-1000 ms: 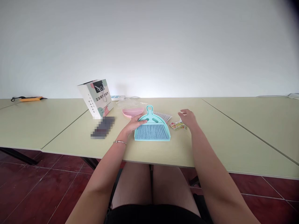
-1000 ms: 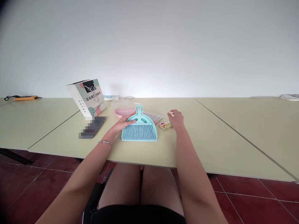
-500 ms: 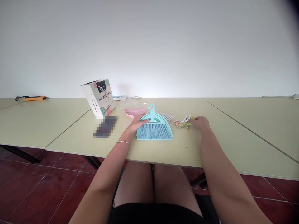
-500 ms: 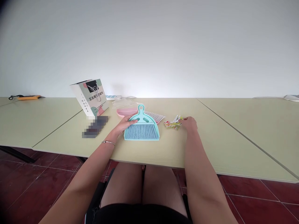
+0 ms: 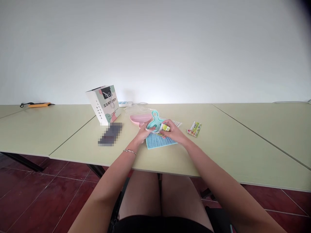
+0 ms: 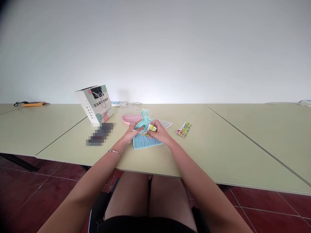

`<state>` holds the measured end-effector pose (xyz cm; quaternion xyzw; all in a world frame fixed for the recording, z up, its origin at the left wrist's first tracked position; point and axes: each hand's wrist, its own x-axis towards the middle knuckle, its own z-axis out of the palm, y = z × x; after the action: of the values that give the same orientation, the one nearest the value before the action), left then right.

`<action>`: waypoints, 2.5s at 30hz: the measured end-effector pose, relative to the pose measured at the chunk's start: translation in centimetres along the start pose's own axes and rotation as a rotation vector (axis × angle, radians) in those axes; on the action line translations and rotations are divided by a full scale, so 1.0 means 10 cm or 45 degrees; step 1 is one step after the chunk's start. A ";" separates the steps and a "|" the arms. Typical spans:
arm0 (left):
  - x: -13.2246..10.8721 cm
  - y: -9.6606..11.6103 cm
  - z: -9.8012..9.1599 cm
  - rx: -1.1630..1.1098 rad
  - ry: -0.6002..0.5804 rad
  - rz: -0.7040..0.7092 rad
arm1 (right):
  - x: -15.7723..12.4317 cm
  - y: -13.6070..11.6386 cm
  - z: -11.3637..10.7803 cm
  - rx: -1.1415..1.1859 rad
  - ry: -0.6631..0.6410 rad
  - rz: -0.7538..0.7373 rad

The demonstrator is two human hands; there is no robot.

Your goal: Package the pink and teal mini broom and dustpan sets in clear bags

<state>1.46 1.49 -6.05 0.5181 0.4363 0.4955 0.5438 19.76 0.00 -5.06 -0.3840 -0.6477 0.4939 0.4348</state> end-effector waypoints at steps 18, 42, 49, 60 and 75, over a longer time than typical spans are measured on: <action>0.00 0.02 0.00 -0.271 0.006 -0.019 | 0.02 0.23 0.27 -0.462 0.583 -0.308; -0.06 0.08 0.08 -0.095 -0.020 0.151 | -0.03 -0.07 0.24 0.968 0.360 0.318; 0.56 0.39 -0.32 1.540 0.490 0.282 | -0.01 -0.04 0.18 1.000 0.596 0.390; 1.61 0.32 -0.53 2.185 0.161 -0.135 | 0.03 -0.03 0.14 0.994 0.619 0.431; 0.82 0.41 -0.40 2.290 0.378 0.591 | 0.02 -0.06 0.14 0.990 0.599 0.427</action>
<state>-1.81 10.03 -1.99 0.7492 0.6059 0.1295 -0.2341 18.35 -0.38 -4.61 -0.3934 -0.2284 0.6624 0.5953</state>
